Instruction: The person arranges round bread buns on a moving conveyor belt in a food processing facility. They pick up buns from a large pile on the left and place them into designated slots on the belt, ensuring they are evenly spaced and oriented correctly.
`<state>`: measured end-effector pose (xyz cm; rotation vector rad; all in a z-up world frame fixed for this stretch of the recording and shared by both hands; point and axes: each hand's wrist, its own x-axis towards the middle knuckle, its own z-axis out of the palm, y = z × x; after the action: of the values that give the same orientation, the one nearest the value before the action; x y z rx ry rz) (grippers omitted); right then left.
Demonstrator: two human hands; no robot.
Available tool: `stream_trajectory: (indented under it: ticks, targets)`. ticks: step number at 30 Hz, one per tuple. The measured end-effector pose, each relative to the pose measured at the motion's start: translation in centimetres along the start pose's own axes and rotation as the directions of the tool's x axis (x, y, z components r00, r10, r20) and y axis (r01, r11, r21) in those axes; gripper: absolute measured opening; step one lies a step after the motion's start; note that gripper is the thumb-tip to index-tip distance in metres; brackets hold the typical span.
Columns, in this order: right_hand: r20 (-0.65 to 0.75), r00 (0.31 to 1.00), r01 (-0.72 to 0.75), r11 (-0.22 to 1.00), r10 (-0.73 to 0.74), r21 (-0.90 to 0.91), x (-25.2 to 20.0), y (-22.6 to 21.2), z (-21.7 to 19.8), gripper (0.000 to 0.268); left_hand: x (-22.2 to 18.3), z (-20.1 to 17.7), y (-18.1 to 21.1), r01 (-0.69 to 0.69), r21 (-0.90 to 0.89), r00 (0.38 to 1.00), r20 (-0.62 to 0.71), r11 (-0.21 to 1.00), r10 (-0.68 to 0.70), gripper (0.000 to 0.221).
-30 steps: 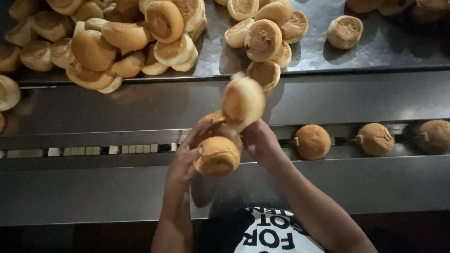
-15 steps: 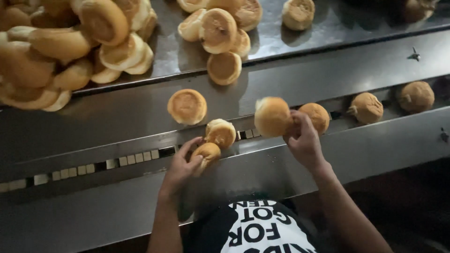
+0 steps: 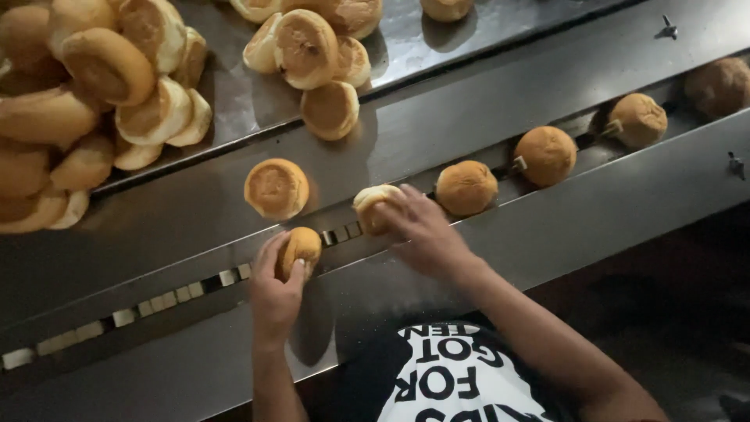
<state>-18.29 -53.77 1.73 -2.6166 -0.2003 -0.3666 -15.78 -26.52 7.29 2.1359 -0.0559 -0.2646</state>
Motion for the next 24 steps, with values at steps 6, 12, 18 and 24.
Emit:
stream_trajectory:
  ticks: [6,12,18,24]
  targets:
    - [0.144,0.982,0.158,0.948,-0.122,-0.276,0.5,2.9,5.8,0.071,-0.2,4.8,-5.5,-0.101,0.443,0.973,-0.142,0.891,0.181,0.047]
    - [0.045,0.947,-0.285,0.766,0.318,0.577,0.0,7.2,2.1,0.071,0.3,8.7,-8.2,-0.145,0.745,0.970,-0.021,0.651,0.241,0.055]
    - [0.588,0.571,-0.468,-0.362,0.573,0.806,-0.7,10.2,1.3,0.053,0.8,8.9,-3.4,-0.110,0.787,0.956,-0.084,0.607,0.281,0.054]
    - [0.297,0.610,-0.720,0.357,0.735,0.595,-1.8,9.3,-0.1,0.049,3.0,8.2,-3.7,-0.167,0.555,0.826,-0.373,0.815,0.423,0.057]
